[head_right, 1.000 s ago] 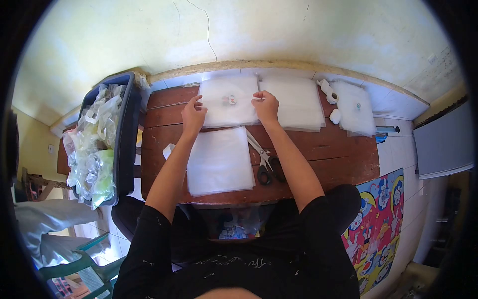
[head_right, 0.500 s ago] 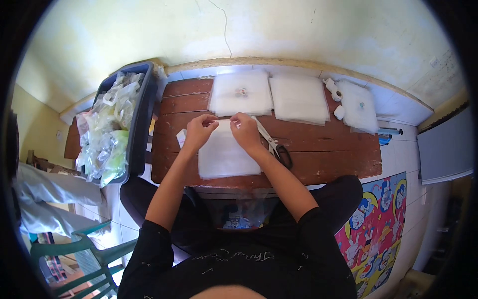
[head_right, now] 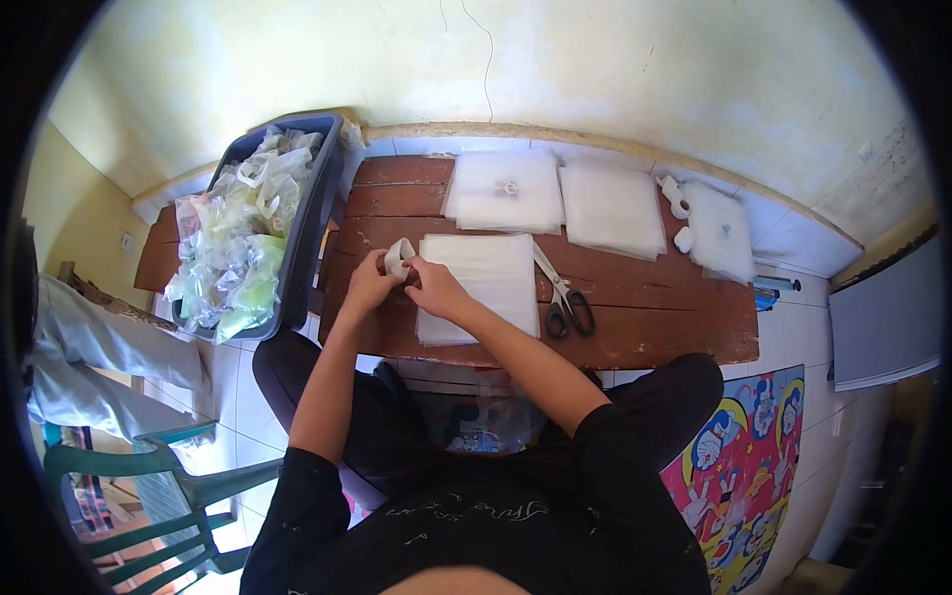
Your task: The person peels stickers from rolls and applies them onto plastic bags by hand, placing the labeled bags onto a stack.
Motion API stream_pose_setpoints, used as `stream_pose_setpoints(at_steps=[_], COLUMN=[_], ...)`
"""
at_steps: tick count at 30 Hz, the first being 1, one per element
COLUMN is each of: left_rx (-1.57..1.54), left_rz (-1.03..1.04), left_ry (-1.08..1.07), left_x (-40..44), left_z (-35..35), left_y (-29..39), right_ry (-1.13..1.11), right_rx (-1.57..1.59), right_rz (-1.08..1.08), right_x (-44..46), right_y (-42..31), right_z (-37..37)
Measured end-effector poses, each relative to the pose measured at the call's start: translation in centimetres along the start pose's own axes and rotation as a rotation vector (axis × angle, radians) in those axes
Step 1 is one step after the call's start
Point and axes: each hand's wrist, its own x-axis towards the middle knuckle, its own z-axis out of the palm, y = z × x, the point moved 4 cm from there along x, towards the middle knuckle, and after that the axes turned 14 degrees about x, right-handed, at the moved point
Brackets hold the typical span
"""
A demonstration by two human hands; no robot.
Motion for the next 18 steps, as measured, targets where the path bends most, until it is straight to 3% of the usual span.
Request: stream_pose_setpoints(at_steps=[7,10,12,15,18], left_rx=[-0.094,-0.088,-0.284,-0.488,-0.378], left_rz=[0.017,0.114,0.161,0.234,0.233], left_ry=[-0.069,0.051,-0.093,-0.134,-0.180], left_x=[0.7,0.8,0.9,0.5,-1.2], left_z=[2.1,2.3,2.8,3.1,1.9], left_y=[0.9,1.1,1.6,3.3,6.2], right_ry=[0.060,0.102,0.134,0.196,0.235], right_rx=[0.073,0.134,0.154,0.274,0.460], right_rz=[0.046,0.077,0.057,0.041,0.041], right_x=[-0.1,-0.4,-0.7,-1.7,-3.5], right_y=[1.5,1.8,1.6,0.7,-2.2], right_z=[-1.1,-1.8,-2.3,-3.9,-5.5])
